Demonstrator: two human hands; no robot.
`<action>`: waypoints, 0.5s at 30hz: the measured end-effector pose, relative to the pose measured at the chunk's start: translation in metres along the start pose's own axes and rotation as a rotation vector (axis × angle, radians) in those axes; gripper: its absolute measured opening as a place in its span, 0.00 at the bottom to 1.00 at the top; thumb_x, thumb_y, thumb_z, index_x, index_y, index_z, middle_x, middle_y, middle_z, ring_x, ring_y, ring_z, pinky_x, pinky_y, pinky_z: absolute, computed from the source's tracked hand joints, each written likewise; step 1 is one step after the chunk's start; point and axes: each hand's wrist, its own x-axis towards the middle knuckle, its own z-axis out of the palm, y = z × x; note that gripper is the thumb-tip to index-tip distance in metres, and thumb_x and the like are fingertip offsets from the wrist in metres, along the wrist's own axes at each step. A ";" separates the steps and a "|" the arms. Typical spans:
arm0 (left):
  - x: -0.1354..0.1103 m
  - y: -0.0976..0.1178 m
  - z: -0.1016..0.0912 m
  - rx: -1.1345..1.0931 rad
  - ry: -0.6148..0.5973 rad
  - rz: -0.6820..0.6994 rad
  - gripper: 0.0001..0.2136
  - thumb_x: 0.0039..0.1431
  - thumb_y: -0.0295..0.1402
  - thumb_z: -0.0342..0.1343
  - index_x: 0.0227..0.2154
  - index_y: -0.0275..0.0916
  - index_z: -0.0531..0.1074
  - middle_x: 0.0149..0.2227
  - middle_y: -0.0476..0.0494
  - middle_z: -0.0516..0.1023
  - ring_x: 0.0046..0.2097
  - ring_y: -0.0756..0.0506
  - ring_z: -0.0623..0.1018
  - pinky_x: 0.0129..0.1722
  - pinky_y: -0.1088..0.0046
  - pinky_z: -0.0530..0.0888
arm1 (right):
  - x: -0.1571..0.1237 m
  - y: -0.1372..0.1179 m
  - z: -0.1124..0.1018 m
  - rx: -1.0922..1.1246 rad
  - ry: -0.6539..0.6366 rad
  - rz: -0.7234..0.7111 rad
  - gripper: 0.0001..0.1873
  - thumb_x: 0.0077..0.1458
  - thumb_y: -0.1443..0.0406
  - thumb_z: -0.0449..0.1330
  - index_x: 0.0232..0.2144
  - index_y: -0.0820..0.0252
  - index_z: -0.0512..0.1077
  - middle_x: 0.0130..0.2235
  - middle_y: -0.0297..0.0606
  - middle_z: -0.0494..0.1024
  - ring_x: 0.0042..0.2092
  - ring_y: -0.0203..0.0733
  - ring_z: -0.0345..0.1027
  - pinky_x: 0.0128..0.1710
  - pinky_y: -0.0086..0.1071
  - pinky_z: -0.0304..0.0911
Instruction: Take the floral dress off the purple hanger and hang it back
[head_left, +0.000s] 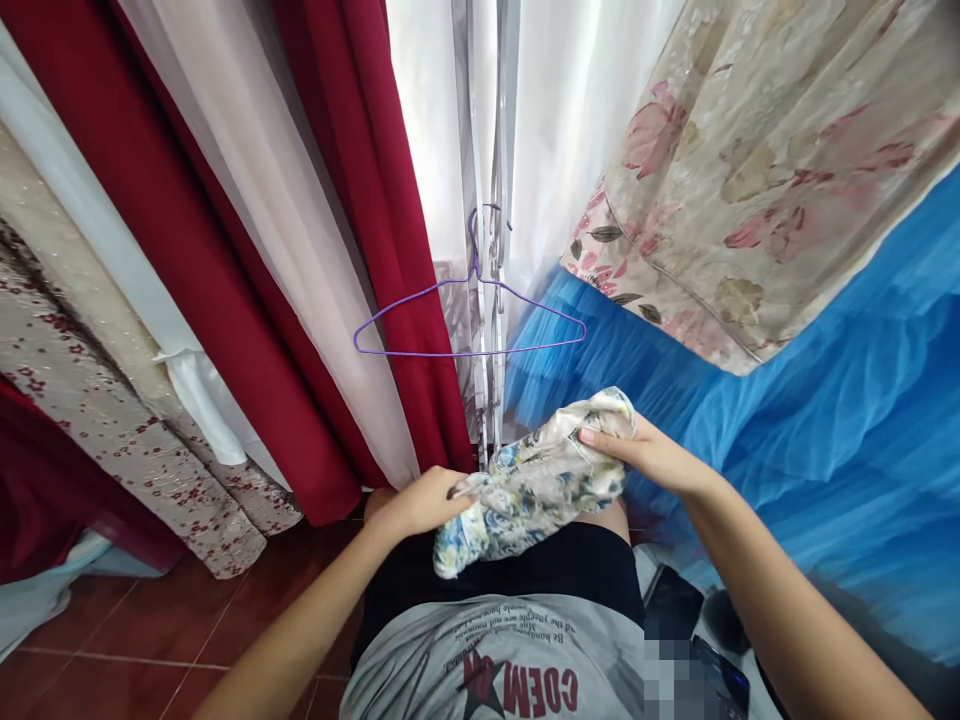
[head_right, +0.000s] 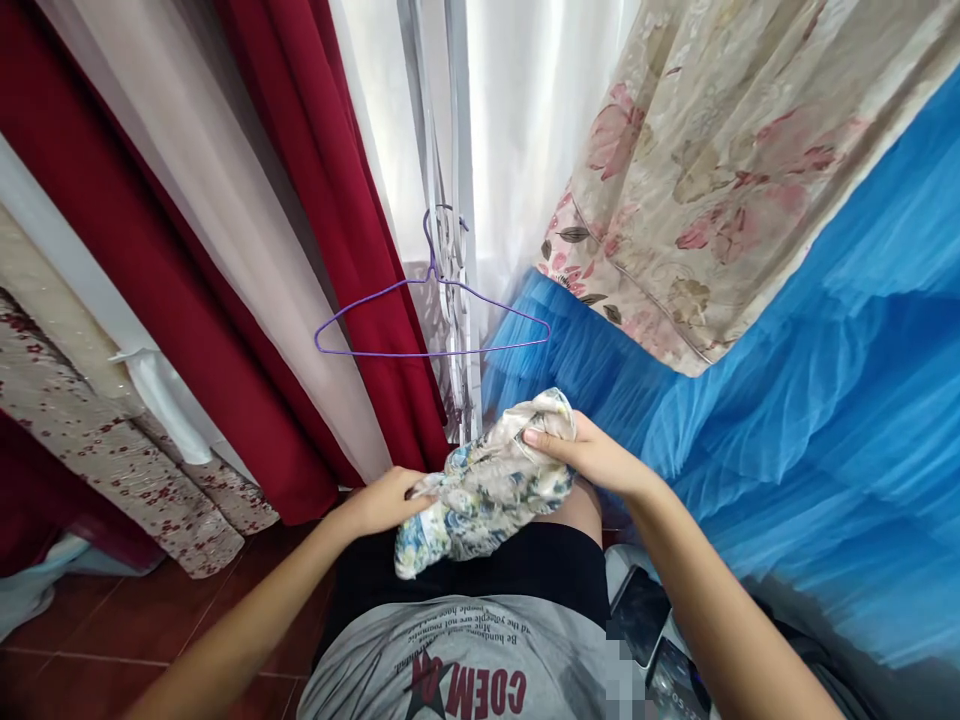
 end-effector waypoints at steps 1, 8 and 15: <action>0.001 -0.004 -0.014 0.035 0.039 0.050 0.18 0.61 0.47 0.59 0.24 0.39 0.75 0.25 0.48 0.73 0.29 0.46 0.70 0.32 0.70 0.65 | 0.007 -0.006 -0.003 -0.030 -0.021 -0.010 0.23 0.53 0.53 0.71 0.48 0.57 0.80 0.45 0.43 0.84 0.46 0.51 0.80 0.50 0.41 0.74; -0.014 -0.010 -0.087 0.293 0.114 0.092 0.20 0.64 0.52 0.56 0.24 0.43 0.79 0.30 0.43 0.78 0.41 0.40 0.74 0.49 0.63 0.64 | 0.045 -0.027 -0.021 -0.124 0.186 -0.195 0.19 0.50 0.55 0.73 0.40 0.61 0.81 0.38 0.43 0.84 0.37 0.48 0.78 0.38 0.36 0.73; -0.015 -0.021 -0.184 0.514 0.507 0.047 0.15 0.63 0.49 0.57 0.35 0.45 0.81 0.47 0.41 0.83 0.50 0.35 0.73 0.54 0.58 0.62 | 0.112 -0.014 -0.016 -0.674 0.158 -0.376 0.33 0.45 0.71 0.65 0.56 0.61 0.76 0.40 0.42 0.85 0.39 0.47 0.77 0.40 0.35 0.69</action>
